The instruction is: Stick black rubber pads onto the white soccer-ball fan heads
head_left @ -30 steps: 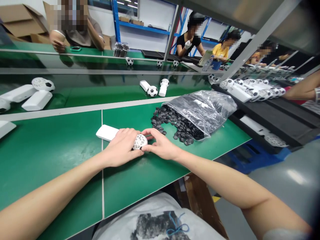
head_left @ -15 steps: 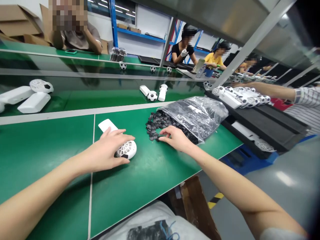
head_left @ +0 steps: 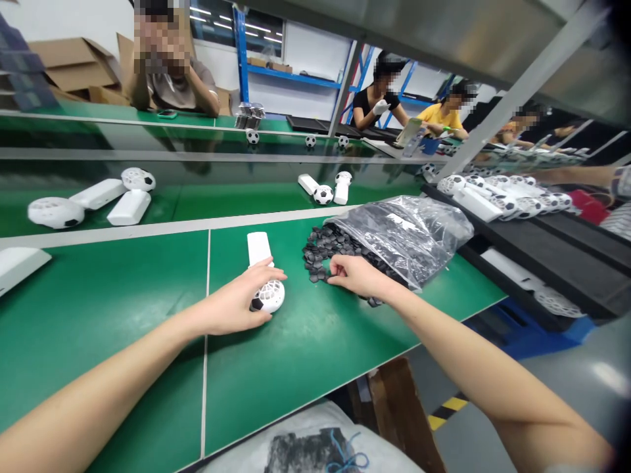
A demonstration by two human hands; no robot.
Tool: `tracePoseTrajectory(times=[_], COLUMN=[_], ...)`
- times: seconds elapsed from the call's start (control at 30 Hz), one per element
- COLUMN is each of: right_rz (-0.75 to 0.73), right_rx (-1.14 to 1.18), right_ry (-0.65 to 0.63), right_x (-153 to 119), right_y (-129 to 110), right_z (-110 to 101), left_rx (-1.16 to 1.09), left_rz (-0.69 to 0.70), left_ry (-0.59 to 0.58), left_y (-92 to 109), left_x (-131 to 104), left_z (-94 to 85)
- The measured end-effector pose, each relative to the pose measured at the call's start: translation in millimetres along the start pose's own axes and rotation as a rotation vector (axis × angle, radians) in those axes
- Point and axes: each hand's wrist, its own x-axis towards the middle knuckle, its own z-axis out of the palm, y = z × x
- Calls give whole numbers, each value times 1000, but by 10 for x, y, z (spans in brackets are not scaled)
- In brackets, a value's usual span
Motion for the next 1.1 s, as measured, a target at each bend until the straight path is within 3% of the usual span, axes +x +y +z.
tracePoseTrajectory(times=[0.1, 0.23, 0.43, 0.57, 0.67, 0.87, 1.1], right_rz=[-43, -173, -299, -365, -309, -198, -172], right_rx=[101, 293, 278, 244, 371, 647, 639], right_ry=[28, -31, -47, 39, 118, 12, 29], right_x=[-44, -85, -100, -93, -96, -131, -127], right_y=[-99, -385, -702, -686, -646, -627, -627], right_z=[6, 61, 130, 141, 184, 284, 282], left_rx=[-33, -61, -69, -70, -72, -63, -43], left_rz=[-41, -43, -16, -8, 6, 13, -35], left_ry=[21, 51, 74, 97, 91, 80, 145], left_y=[14, -4, -20, -17, -30, -36, 58], left_x=[16, 30, 34, 37, 39, 40, 24], left_z=[23, 54, 59, 78, 90, 82, 131])
